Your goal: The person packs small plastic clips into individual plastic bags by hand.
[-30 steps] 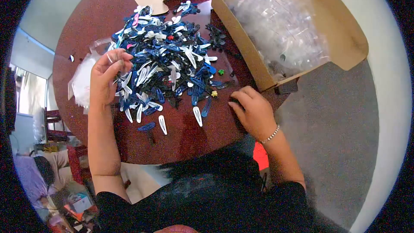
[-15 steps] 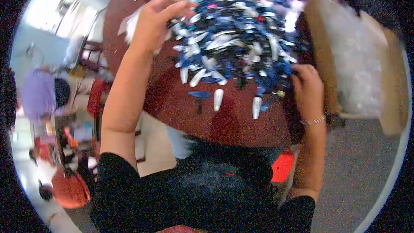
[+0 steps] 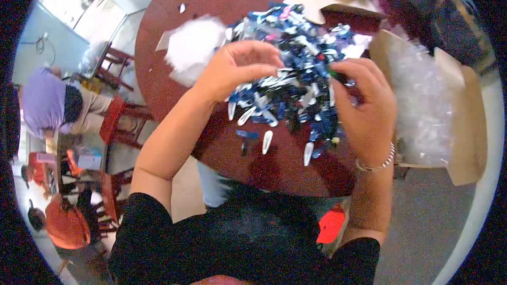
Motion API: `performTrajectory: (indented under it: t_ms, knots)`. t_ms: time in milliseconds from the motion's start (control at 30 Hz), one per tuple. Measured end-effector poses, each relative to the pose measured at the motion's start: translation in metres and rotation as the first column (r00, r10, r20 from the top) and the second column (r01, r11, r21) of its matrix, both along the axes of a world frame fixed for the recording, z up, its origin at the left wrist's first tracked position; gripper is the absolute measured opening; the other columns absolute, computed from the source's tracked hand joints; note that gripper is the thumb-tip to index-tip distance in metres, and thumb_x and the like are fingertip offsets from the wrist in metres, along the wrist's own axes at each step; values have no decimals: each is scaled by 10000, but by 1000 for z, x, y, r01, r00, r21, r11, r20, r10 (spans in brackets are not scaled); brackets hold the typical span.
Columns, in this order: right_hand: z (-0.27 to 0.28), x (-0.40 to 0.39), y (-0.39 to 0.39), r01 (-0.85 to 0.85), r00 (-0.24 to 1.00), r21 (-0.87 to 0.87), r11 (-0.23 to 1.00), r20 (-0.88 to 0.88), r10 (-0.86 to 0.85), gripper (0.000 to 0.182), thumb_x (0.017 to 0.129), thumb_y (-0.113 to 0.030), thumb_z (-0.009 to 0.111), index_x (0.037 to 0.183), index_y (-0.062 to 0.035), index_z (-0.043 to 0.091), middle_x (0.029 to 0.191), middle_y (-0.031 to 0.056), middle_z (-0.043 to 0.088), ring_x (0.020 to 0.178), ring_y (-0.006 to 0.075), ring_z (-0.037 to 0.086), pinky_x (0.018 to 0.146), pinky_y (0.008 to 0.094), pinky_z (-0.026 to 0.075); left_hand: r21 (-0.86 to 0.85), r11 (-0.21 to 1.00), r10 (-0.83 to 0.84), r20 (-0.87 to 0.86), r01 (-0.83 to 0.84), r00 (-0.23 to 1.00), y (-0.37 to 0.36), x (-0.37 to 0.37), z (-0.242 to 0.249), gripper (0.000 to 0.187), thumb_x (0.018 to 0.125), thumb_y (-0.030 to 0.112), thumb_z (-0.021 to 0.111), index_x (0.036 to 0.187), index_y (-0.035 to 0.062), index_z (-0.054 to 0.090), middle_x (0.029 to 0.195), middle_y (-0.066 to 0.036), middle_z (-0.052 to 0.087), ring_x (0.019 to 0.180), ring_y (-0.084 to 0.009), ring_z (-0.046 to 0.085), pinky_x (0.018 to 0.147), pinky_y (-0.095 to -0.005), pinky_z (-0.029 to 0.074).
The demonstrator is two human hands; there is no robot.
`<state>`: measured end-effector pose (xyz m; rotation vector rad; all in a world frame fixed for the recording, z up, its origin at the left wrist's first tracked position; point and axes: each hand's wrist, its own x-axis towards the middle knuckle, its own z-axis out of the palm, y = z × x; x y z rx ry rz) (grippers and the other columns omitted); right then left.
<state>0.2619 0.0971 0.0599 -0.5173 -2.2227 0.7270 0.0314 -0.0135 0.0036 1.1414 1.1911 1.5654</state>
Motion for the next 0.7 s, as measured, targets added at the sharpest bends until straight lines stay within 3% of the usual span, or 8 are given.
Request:
performTrajectory:
  t_ms: [200, 267, 300, 400, 433, 567, 633, 700]
  knots:
    - [24, -30, 2, -106, 989, -49, 993, -107, 100, 189, 841, 48, 665, 1020, -13, 675, 1066, 69, 642, 957, 127, 630, 752, 250, 555, -11, 949, -307, 212, 316, 928, 34, 25, 1, 369, 842, 27, 714, 1198, 11, 616, 1065, -104, 700, 979, -151, 660, 897, -300, 516]
    - [12, -36, 13, -111, 993, -105, 988, 17, 113, 188, 844, 45, 664, 1024, -9, 676, 1063, 72, 663, 962, 129, 636, 753, 255, 557, 3, 928, -359, 266, 372, 895, 43, 26, -3, 366, 850, 48, 708, 1201, 10, 612, 1069, -111, 698, 964, -158, 663, 883, -300, 519]
    - [5, -39, 16, -137, 986, -59, 989, -102, 130, 180, 816, -4, 676, 997, -1, 673, 974, 116, 686, 869, 187, 679, 736, 300, 559, 15, 908, -399, 327, 418, 857, 45, 27, -6, 364, 859, 70, 703, 1205, 10, 609, 1073, -118, 696, 948, -166, 666, 870, -300, 523]
    - [-1, -35, 23, -153, 968, -74, 985, -211, 135, 165, 830, -10, 675, 995, -2, 678, 992, 116, 691, 914, 175, 677, 733, 292, 553, 34, 914, -375, 447, 403, 812, 49, 29, -17, 356, 917, 189, 649, 1215, 1, 598, 1073, -148, 691, 937, -191, 671, 839, -325, 538]
    - [-5, -32, 26, -189, 963, -144, 971, -218, 156, 177, 887, 59, 615, 1058, 34, 655, 1105, 99, 657, 985, 135, 622, 818, 258, 524, 0, 910, -354, 524, 416, 775, 51, 28, -20, 364, 938, 218, 621, 1225, -4, 590, 1076, -157, 688, 938, -202, 673, 828, -336, 544]
    - [-30, -37, 31, -165, 939, -316, 934, -342, 50, 234, 890, 40, 630, 1123, 48, 620, 1134, 102, 639, 993, 138, 614, 813, 248, 515, 72, 903, -381, 591, 424, 711, 55, 24, -27, 434, 988, 316, 517, 1243, -31, 567, 1095, -173, 677, 910, -232, 677, 812, -365, 553]
    - [-42, -42, 28, -165, 948, -503, 849, -318, -4, 282, 863, -73, 708, 1128, 3, 647, 1097, 90, 661, 990, 172, 641, 880, 321, 524, 21, 903, -359, 586, 429, 727, 53, 25, -25, 500, 966, 375, 533, 1265, -24, 557, 1115, -177, 667, 935, -244, 669, 844, -376, 538]
    - [-54, -34, 35, -270, 952, -634, 724, -288, 103, 246, 850, -90, 730, 1069, -4, 660, 1069, 87, 670, 999, 164, 630, 915, 329, 499, -53, 859, -407, 532, 509, 743, 56, 21, -29, 580, 920, 400, 586, 1300, -35, 532, 1163, -156, 650, 1011, -252, 659, 922, -378, 508]
